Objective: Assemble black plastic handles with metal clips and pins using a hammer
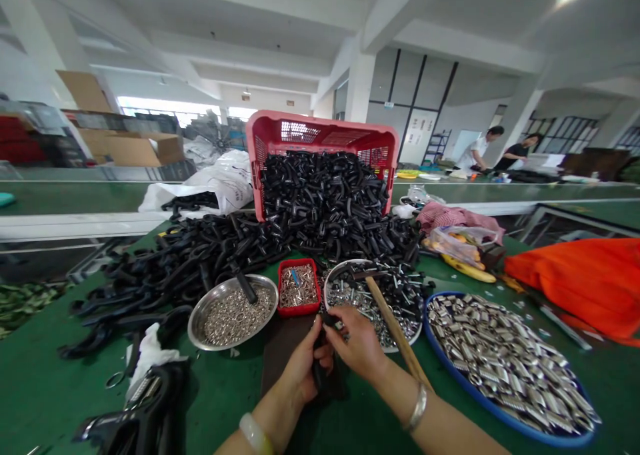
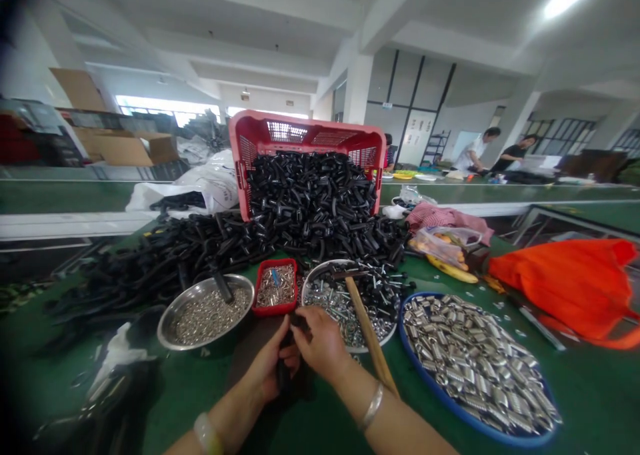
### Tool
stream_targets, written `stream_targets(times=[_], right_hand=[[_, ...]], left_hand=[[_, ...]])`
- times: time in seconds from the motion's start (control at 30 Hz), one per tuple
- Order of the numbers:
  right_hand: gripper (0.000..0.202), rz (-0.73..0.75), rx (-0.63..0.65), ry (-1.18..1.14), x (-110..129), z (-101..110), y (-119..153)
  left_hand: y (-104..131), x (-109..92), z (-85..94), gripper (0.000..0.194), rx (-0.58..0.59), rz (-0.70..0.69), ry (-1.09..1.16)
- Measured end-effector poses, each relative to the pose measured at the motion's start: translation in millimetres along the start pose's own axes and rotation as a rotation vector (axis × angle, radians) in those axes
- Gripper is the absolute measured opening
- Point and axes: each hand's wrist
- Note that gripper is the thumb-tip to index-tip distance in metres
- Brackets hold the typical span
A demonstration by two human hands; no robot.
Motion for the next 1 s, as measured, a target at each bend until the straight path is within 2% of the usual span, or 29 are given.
stream_targets(times=[0.13, 0.3, 0.4, 0.47, 0.57, 0.67, 0.77, 0.87, 1.0], right_hand=[[0.022, 0.031, 0.094, 0.096, 4, 3, 3], [0.028, 0.163, 0.181, 0.205, 10, 21, -2], [0.023, 0.244, 0.156, 0.270, 14, 24, 2], [0.022, 0.264, 0.093, 0.318, 18, 23, 8], [0.022, 0.263, -0.020, 0.357, 25, 23, 14], [0.020, 0.262, 0.003, 0.315, 35, 28, 16], [0.019, 0.312, 0.109, 0.240, 45, 33, 17], [0.022, 0.405, 0.128, 0.290, 57, 33, 22], [0.027, 0.402, 0.097, 0.457, 71, 28, 30]], left_hand=[[2, -2, 3.6, 0.037, -0.014, -0.001, -0.058], [8, -4, 0.9, 0.034, 0.068, -0.165, -0.221], [10, -6, -3.4, 0.040, 0.077, -0.188, -0.249], [11, -6, -6.1, 0.043, 0.090, -0.191, -0.273], [13, -4, -7.1, 0.038, 0.115, -0.311, -0.338], [17, 0, -3.6, 0.035, 0.126, -0.398, -0.366], [22, 4, -0.4, 0.038, 0.172, -0.302, -0.288], [26, 5, -2.4, 0.046, 0.186, -0.193, -0.172], [28, 2, -10.3, 0.048, 0.163, -0.232, -0.173]])
Point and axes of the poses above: each hand's wrist, its own y-axis away from the middle knuckle, its own z-axis out of the back of the hand, x = y × z, and after that the axes turned 1 degree about x, right-handed
